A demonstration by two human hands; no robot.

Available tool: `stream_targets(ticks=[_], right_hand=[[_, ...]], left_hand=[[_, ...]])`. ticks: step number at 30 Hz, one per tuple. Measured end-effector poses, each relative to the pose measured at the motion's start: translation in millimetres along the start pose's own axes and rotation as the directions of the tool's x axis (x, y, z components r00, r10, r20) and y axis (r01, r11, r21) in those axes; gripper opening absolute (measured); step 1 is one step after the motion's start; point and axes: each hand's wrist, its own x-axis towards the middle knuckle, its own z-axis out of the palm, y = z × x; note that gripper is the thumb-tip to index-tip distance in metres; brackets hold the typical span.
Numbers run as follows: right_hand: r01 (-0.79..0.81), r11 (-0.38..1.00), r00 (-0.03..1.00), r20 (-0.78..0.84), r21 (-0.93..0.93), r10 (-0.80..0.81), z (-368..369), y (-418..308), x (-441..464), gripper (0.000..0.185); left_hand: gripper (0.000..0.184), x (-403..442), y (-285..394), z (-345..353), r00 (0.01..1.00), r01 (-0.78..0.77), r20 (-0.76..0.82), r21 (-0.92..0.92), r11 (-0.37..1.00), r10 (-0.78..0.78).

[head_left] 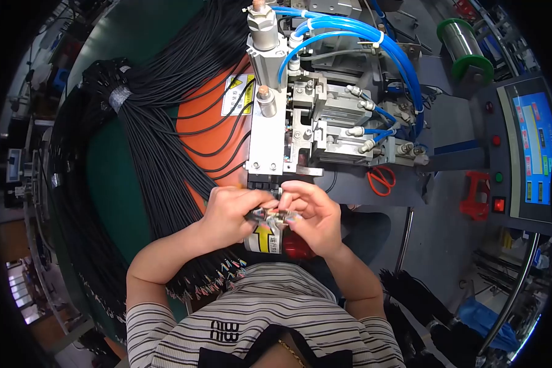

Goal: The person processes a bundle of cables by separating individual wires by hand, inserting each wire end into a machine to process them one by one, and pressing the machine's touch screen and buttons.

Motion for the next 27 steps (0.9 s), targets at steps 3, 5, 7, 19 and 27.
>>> stream_targets(ticks=[3, 5, 7, 19, 27], right_hand=[[0.007, 0.972, 1.0, 0.022, -0.235, -0.002, 8, -11, -1, 0.038], [0.019, 0.969, 1.0, 0.007, -0.246, -0.018, 6, -7, -1, 0.029], [-0.041, 0.997, 0.996, -0.087, -0.066, 0.035, 6, -3, 0, 0.023], [-0.057, 0.996, 0.993, -0.102, -0.072, 0.05, 2, -2, 3, 0.019], [-0.335, 0.878, 0.917, -0.094, 0.341, 0.387, -7, -11, 9, 0.016]], left_hand=[[0.027, 1, -6, 3, 0.996, 0.092, 0.025, -0.032, 0.995, -0.091], [0.028, 5, -4, 0, 0.997, 0.072, 0.035, -0.122, 0.99, -0.069], [0.029, 8, -4, -9, 0.994, 0.071, 0.103, -0.253, 0.965, -0.046], [0.028, 4, -1, -8, 0.994, -0.105, 0.028, -0.072, 0.992, 0.107], [0.034, 4, 8, -4, 0.965, -0.259, 0.023, 0.214, 0.942, 0.26]])
